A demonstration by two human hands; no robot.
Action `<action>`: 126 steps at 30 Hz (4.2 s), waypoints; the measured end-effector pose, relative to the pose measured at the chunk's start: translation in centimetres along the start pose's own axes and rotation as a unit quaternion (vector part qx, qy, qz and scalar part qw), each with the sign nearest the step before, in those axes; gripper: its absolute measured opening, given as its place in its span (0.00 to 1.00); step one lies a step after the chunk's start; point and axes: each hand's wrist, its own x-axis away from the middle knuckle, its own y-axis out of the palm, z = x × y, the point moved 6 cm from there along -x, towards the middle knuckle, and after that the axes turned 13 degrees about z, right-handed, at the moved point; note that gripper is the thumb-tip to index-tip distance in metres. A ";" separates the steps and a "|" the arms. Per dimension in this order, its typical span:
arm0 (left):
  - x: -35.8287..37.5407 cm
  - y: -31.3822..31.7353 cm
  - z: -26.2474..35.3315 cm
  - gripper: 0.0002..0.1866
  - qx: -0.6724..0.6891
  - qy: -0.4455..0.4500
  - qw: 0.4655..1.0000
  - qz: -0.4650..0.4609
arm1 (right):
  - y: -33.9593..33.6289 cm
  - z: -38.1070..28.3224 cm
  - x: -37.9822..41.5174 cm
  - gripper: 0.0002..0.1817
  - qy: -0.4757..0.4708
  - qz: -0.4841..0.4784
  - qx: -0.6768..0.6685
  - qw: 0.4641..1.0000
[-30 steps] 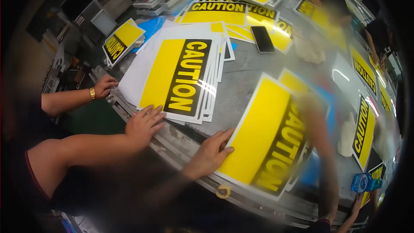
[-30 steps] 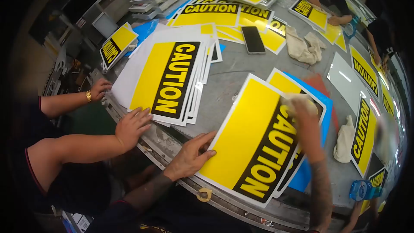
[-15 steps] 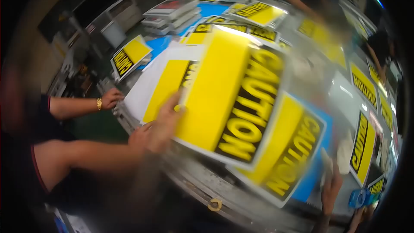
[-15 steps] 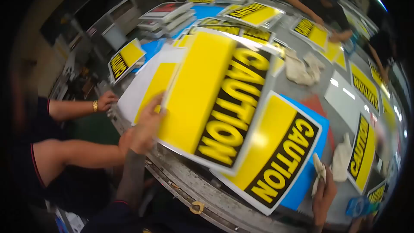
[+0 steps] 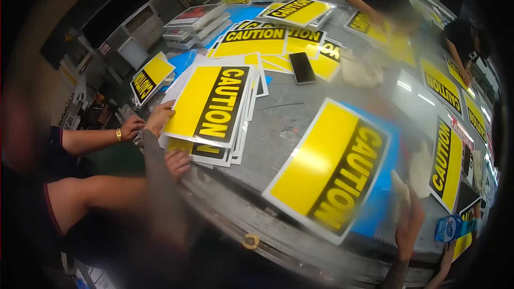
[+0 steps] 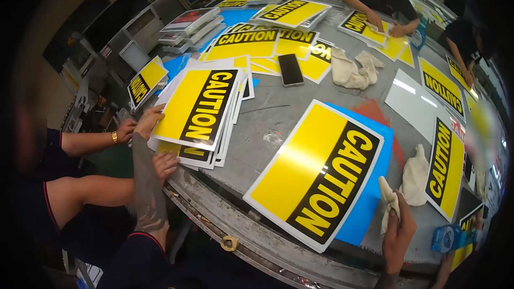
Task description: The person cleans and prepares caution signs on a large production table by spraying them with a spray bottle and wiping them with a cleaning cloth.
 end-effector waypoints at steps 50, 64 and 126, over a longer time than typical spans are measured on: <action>41.9 29.9 23.0 0.30 -0.048 0.507 0.748 -0.426 | -28.0 22.8 -3.9 0.41 0.159 0.327 -0.065 0.929; 55.4 42.0 22.5 0.32 0.021 0.628 0.587 -0.510 | -16.9 8.6 -6.2 0.28 0.215 0.042 -0.028 0.975; 38.6 13.0 14.2 0.30 -0.029 0.241 0.802 -0.546 | -4.8 -3.0 -11.2 0.23 0.081 0.027 -0.128 0.988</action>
